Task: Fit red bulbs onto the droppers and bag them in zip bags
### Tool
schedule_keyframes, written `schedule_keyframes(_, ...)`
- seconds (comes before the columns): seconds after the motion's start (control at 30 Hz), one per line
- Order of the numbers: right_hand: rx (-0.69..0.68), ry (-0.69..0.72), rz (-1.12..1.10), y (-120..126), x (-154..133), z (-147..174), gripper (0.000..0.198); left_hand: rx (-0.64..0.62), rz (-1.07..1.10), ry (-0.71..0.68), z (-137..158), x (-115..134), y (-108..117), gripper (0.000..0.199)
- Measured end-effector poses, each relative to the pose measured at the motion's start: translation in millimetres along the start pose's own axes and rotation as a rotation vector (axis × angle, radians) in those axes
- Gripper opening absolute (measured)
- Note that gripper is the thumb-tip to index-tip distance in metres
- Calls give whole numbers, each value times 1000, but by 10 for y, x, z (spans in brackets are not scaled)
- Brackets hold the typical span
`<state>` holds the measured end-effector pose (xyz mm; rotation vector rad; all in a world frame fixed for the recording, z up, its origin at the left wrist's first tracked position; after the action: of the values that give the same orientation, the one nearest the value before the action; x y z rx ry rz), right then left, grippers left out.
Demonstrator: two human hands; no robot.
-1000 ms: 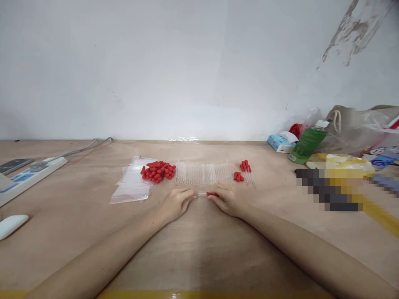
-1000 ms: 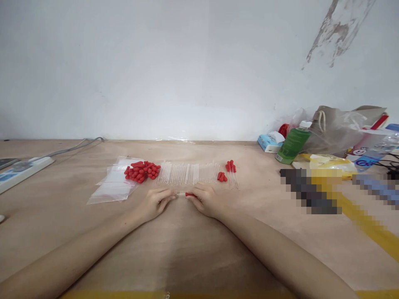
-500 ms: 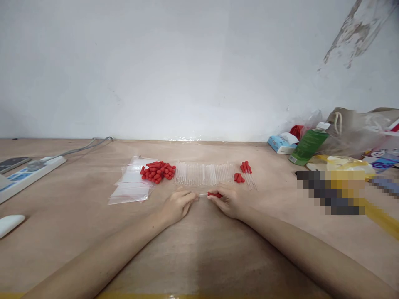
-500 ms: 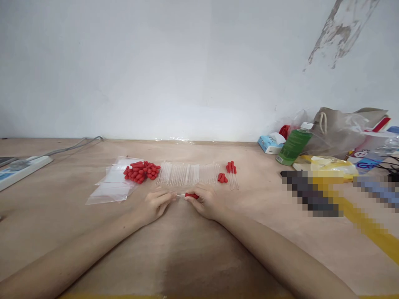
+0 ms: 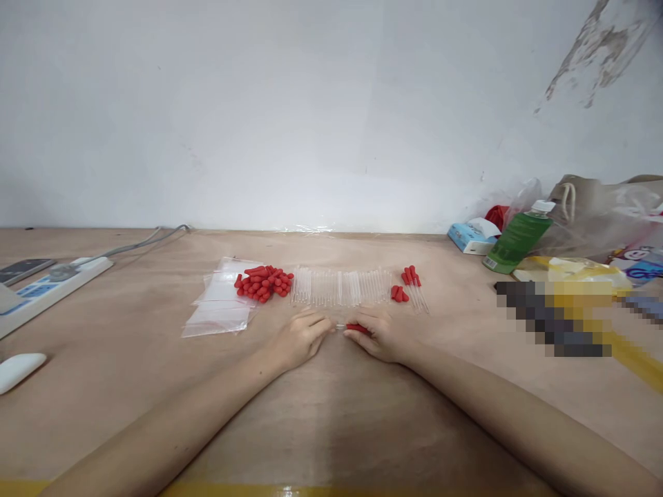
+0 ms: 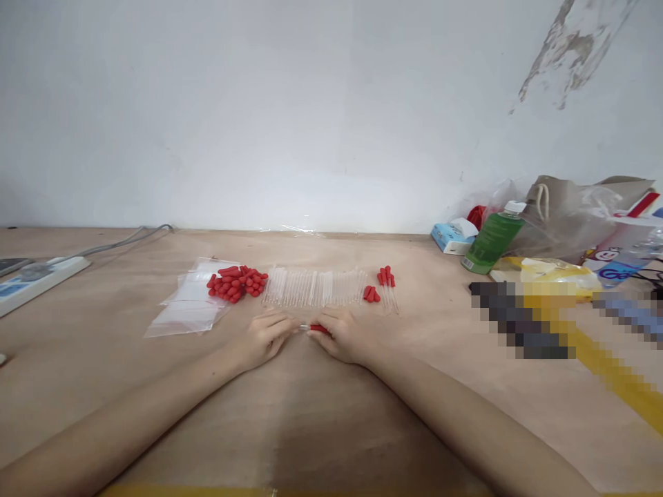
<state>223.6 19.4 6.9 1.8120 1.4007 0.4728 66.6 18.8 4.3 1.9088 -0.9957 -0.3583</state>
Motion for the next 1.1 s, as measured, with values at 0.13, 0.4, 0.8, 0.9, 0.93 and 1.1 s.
schedule_keyframes(0.13,11,-7,-31,-4,-5,-17,18,2,36,11,-14,22,-10,20)
schedule_keyframes(0.4,-37,21,-37,-5,15,-41,23,-5,48,31,-28,47,20,22)
schedule_keyframes(0.8,-71,-265,-542,17,184,8,36,-14,163,128,10,-26,11,18)
schedule_keyframes(0.9,56,-423,-704,58,266,27,31,3,190,179,8,-39,29,23)
schedule_keyframes(0.93,90,-447,-732,93,297,23,27,5,191,199,4,-42,44,28)
schedule_keyframes(1.1,343,-575,-606,574,653,51,35,21,188,289,-20,-52,122,35)
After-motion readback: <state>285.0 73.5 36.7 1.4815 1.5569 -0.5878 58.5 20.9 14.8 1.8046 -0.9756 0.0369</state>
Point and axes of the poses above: each hand's wrist, its own z-axis away from the middle knuckle, its own y-axis out of the back of the hand, x = y × z, the point moved 4 cm from there along -z, towards the middle knuckle, and after that the axes turned 12 degrees about y, right-handed, at the moved point
